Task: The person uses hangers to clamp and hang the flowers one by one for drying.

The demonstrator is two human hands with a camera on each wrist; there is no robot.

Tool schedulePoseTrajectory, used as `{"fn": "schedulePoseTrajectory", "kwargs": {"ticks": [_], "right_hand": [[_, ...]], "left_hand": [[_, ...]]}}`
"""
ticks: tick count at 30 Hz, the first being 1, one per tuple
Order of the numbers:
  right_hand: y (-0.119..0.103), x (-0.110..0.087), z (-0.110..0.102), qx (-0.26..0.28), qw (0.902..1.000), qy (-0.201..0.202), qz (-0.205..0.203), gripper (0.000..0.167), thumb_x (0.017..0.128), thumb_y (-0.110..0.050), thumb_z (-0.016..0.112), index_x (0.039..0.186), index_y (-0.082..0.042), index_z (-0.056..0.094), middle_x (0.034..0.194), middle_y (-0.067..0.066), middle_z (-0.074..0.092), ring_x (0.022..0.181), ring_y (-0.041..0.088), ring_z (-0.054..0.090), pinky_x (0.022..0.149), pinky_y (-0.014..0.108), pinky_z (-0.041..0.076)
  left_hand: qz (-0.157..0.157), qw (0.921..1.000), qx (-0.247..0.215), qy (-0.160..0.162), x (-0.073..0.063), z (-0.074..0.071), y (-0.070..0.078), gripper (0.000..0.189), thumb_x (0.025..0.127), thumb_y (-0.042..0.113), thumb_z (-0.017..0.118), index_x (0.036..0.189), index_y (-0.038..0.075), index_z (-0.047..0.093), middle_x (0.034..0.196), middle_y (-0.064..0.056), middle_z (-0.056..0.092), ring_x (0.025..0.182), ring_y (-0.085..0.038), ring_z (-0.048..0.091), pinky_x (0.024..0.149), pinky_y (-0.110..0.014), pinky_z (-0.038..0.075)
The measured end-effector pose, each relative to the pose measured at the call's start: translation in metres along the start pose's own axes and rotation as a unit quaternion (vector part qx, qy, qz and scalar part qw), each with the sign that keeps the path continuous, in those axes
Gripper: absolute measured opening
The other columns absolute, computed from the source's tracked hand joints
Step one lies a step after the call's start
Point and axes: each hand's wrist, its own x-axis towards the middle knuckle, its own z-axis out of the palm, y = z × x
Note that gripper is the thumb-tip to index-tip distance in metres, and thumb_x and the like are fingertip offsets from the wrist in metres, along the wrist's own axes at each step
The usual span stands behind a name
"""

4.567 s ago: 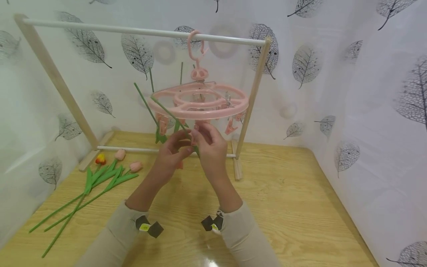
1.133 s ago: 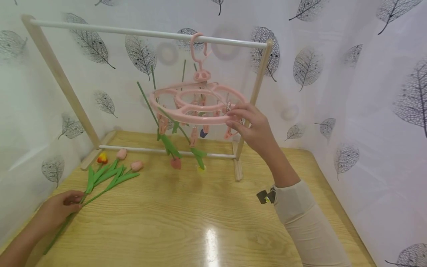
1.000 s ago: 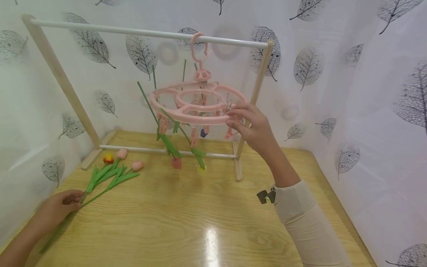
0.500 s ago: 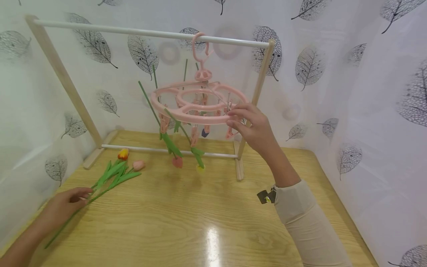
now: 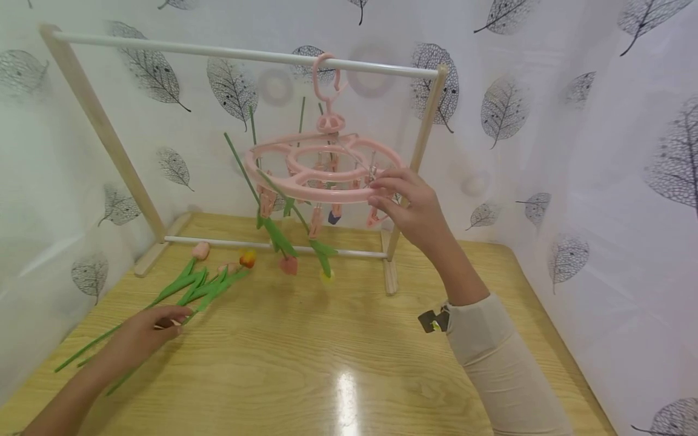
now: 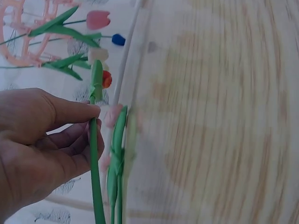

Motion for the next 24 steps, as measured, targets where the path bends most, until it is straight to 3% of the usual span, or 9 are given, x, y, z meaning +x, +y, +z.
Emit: {"fn": "schedulePoseTrajectory", "kwargs": {"ticks": [13, 18, 24], "right_hand": [[-0.005, 0.004, -0.001, -0.001, 1.0, 0.009, 0.001, 0.026, 0.084, 0.004, 0.078, 0.11, -0.002, 0.075, 0.121, 0.011, 0.068, 0.12, 0.017, 0.059, 0.107, 0.022, 0.043], [-0.006, 0.004, -0.002, -0.003, 0.9999, 0.016, 0.004, 0.025, 0.084, 0.004, 0.077, 0.109, -0.001, 0.075, 0.121, 0.012, 0.068, 0.121, 0.018, 0.059, 0.109, 0.024, 0.043], [-0.006, 0.004, -0.003, -0.008, 0.9998, 0.018, 0.004, 0.025, 0.085, 0.003, 0.077, 0.11, -0.001, 0.074, 0.122, 0.012, 0.068, 0.121, 0.02, 0.059, 0.109, 0.024, 0.042]], "left_hand": [[0.046, 0.9938, -0.054, -0.085, 0.028, 0.045, 0.031, 0.03, 0.098, 0.008, 0.063, 0.127, 0.003, 0.067, 0.114, -0.008, 0.066, 0.094, -0.016, 0.06, 0.072, -0.025, 0.054], [0.081, 0.986, -0.073, -0.127, 0.04, 0.058, 0.051, 0.028, 0.098, 0.007, 0.062, 0.125, 0.006, 0.068, 0.115, -0.008, 0.067, 0.095, -0.017, 0.061, 0.074, -0.026, 0.054], [0.098, 0.9743, -0.104, -0.174, 0.049, 0.066, 0.069, 0.028, 0.1, 0.012, 0.06, 0.127, 0.011, 0.068, 0.119, -0.009, 0.068, 0.098, -0.019, 0.062, 0.078, -0.027, 0.054]]}}
